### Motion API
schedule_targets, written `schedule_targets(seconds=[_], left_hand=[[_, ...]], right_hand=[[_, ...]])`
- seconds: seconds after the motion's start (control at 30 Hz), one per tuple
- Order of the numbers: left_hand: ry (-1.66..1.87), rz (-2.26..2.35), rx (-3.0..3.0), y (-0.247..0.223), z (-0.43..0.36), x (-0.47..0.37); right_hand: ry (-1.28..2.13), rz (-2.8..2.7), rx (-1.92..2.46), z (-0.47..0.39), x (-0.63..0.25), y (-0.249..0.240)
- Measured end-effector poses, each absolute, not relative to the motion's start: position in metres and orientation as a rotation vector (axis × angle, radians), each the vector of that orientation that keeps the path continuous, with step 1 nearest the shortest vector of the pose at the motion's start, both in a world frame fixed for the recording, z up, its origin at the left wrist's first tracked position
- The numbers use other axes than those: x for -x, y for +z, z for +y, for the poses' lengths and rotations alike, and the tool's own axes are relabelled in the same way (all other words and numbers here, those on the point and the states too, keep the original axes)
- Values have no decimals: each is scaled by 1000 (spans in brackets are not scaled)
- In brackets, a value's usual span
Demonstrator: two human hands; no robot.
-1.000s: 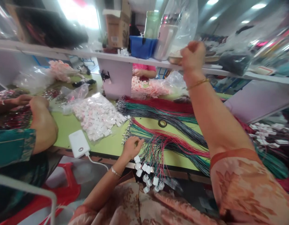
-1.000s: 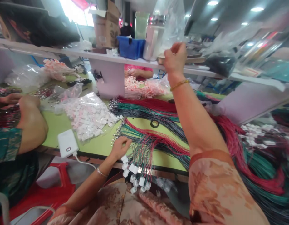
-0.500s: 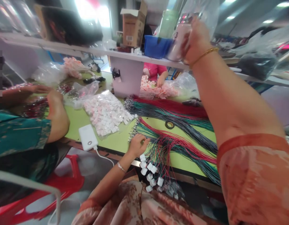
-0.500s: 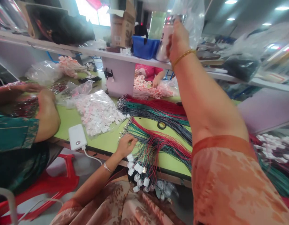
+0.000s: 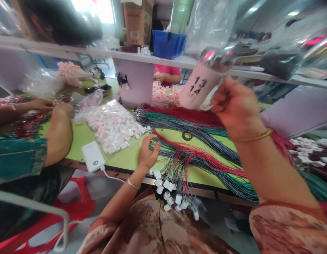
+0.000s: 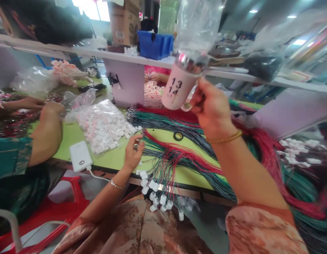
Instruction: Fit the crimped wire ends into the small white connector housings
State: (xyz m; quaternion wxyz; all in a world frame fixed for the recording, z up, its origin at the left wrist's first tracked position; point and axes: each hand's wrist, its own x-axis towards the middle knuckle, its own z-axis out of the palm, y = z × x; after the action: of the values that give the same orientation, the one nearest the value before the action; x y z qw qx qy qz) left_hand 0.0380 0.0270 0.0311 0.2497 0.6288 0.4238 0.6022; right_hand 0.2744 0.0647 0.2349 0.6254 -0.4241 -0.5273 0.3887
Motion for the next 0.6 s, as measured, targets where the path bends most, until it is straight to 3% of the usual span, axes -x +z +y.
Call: schedule_targets(seconds=[0.3,0.6], left_hand=[[1442,693,-1782,117,29,-37],[1198,660,-1777,128,6,-33]], right_hand=[[1144,-1096,1074,-7,-237,140],[1374,-1118,1044,-46,-211,107]])
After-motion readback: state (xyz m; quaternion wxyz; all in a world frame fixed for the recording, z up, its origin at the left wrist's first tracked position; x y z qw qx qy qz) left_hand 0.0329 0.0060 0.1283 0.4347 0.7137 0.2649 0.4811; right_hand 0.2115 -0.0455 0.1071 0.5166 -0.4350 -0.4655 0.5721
